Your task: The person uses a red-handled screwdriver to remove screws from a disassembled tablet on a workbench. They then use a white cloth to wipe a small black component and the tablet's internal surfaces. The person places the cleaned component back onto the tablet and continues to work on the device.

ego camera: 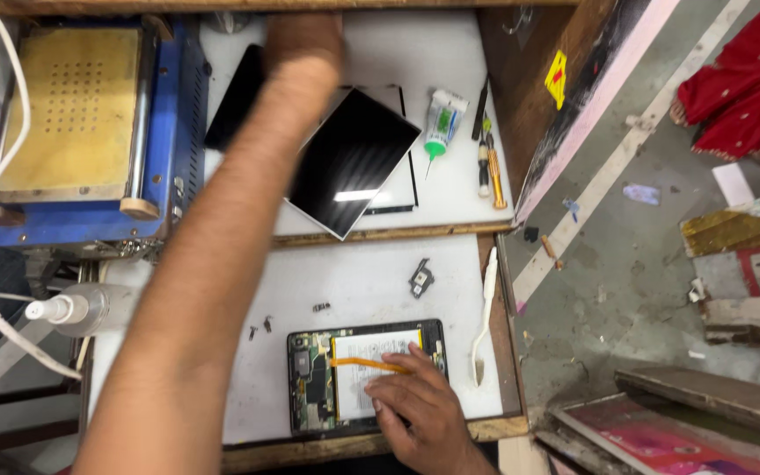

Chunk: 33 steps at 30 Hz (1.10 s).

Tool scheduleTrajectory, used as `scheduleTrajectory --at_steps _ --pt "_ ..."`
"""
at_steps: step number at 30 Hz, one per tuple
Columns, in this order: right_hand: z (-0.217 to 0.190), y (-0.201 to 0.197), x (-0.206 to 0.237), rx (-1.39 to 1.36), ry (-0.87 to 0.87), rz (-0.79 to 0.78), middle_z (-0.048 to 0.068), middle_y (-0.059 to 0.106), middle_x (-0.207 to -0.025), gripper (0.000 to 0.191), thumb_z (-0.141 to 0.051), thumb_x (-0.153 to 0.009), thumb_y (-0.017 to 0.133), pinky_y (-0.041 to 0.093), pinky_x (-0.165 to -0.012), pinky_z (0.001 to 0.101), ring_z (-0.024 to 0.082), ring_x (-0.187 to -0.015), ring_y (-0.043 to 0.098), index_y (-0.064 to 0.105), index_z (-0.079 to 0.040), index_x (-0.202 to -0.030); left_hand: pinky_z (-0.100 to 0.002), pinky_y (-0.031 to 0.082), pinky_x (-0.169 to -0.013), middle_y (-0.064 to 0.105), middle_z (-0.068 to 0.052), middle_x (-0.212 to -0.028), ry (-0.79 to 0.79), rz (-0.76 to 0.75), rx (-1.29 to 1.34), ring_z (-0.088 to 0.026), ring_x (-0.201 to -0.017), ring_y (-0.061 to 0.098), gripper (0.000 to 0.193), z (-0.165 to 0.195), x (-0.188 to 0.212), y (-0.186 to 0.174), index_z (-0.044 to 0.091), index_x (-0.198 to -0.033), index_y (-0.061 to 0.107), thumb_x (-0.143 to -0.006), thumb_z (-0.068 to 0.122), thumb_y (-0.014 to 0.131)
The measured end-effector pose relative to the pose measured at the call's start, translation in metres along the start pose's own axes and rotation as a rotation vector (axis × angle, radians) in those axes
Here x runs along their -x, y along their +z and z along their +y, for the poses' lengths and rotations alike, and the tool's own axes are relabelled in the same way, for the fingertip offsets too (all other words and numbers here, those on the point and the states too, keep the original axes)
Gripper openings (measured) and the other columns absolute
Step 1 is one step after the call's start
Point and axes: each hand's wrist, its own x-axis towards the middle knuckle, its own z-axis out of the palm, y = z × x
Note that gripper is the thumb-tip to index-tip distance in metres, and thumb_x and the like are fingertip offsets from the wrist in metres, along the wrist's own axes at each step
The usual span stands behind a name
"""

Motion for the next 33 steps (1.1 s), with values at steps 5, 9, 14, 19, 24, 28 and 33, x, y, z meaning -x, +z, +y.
scheduleTrajectory --at_steps 5,9,14,19,24,28,33 --pt "-0.004 -0.002 -0.003 -0.004 0.001 -0.019 0.005 0.079 -0.106 0.021 -0.005 -0.085 0.073 0.038 -0.119 0.0577 0.031 -0.126 0.066 0.075 -0.010 -0.106 -0.048 0.060 -0.090 0.071 -0.018 -0.131 0.114 0.072 -0.209 -0.036 -0.114 0.071 0.030 -0.028 0.005 -0.007 0.017 -0.141 0.062 -0.112 0.013 0.054" --pt "-0.004 -0.002 -0.004 -0.001 0.022 0.001 0.005 0.080 -0.106 0.021 -0.005 -0.085 0.073 0.039 -0.118 0.0560 0.030 -0.125 0.067 0.075 -0.010 -0.105 -0.047 0.062 -0.069 0.069 -0.019 -0.118 0.199 0.231 -0.382 -0.035 -0.102 0.070 0.058 -0.020 0.012 0.000 0.032 -0.152 0.046 -0.099 0.014 0.060" --pt "-0.003 -0.003 -0.003 0.011 0.021 -0.003 0.005 0.079 -0.106 0.022 -0.004 -0.086 0.072 0.036 -0.120 0.0572 0.030 -0.126 0.066 0.074 -0.010 -0.106 -0.045 0.064 -0.069 0.066 -0.020 -0.122 0.126 0.170 -0.361 -0.035 -0.103 0.070 0.060 -0.012 0.016 0.008 0.029 -0.153 0.043 -0.098 0.013 0.059" --pt "-0.004 -0.002 -0.003 0.011 0.042 -0.018 0.004 0.080 -0.105 0.020 -0.002 -0.087 0.072 0.035 -0.120 0.0589 0.030 -0.126 0.066 0.073 -0.011 -0.106 -0.046 0.063 -0.076 0.066 -0.015 -0.128 0.095 0.189 -0.161 -0.033 -0.106 0.070 0.050 -0.009 0.012 0.005 0.024 -0.146 0.049 -0.100 0.006 0.056" --pt "-0.003 -0.002 -0.002 0.000 0.021 0.040 0.003 0.080 -0.106 0.020 -0.002 -0.088 0.073 0.038 -0.120 0.0559 0.029 -0.125 0.068 0.074 -0.011 -0.106 -0.051 0.059 -0.077 0.071 -0.021 -0.104 0.256 0.276 0.082 -0.041 -0.093 0.070 0.059 -0.012 0.046 0.013 0.009 -0.143 0.055 -0.086 -0.005 0.059" --pt "-0.007 -0.006 -0.002 -0.028 0.009 0.199 0.005 0.080 -0.105 0.017 -0.002 -0.090 0.071 0.054 -0.109 0.0450 0.024 -0.118 0.073 0.072 -0.010 -0.105 -0.049 0.056 -0.076 0.066 -0.019 -0.092 0.738 0.330 0.453 -0.039 -0.086 0.066 0.020 -0.029 0.161 0.032 0.001 -0.111 0.069 -0.094 -0.004 0.060" --pt "-0.026 -0.009 -0.003 -0.534 0.358 0.203 0.009 0.071 -0.105 0.049 -0.007 -0.092 0.071 0.062 -0.083 0.0299 0.015 -0.099 0.071 0.053 -0.003 -0.137 -0.033 0.063 -0.071 0.074 -0.010 -0.099 0.542 -0.133 0.777 -0.025 -0.084 0.076 0.032 -0.056 0.319 0.026 0.008 -0.116 0.074 -0.087 -0.002 0.070"
